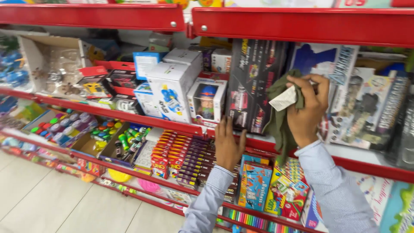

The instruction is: Wipe down toy boxes and organize items on store shelves using a cloth.

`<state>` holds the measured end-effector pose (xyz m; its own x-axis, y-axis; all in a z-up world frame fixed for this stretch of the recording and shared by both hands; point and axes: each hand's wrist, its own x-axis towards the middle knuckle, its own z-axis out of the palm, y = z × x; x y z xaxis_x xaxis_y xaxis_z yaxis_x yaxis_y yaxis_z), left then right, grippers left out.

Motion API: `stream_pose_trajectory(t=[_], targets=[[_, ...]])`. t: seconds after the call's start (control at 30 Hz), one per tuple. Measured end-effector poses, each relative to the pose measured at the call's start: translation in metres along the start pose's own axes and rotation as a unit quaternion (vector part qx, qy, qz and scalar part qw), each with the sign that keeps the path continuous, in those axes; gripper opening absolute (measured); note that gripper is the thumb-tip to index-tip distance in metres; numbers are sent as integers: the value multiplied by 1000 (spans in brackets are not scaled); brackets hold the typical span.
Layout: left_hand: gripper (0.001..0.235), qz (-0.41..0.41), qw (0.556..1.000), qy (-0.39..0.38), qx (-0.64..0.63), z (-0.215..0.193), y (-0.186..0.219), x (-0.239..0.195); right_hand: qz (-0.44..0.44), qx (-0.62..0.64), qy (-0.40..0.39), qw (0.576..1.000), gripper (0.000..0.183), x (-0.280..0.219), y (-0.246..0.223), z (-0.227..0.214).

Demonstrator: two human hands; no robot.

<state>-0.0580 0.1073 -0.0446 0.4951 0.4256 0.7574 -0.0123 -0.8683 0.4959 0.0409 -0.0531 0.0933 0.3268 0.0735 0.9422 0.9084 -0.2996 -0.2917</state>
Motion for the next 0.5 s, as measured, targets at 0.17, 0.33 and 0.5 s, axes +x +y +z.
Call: stream_pose_trajectory(t=[0.17, 0.33, 0.5], targets=[[63, 15, 1000, -9, -18, -2, -3, -1, -78, -24, 19, 996, 26, 27, 7, 51], [63, 28, 999, -16, -6, -1, -12, -1, -130, -114, -135, 976, 62, 9, 7, 69], [63, 23, 999, -27, -19, -1, -10, -2, -157, -108, -235, 953, 71, -10, 12, 63]])
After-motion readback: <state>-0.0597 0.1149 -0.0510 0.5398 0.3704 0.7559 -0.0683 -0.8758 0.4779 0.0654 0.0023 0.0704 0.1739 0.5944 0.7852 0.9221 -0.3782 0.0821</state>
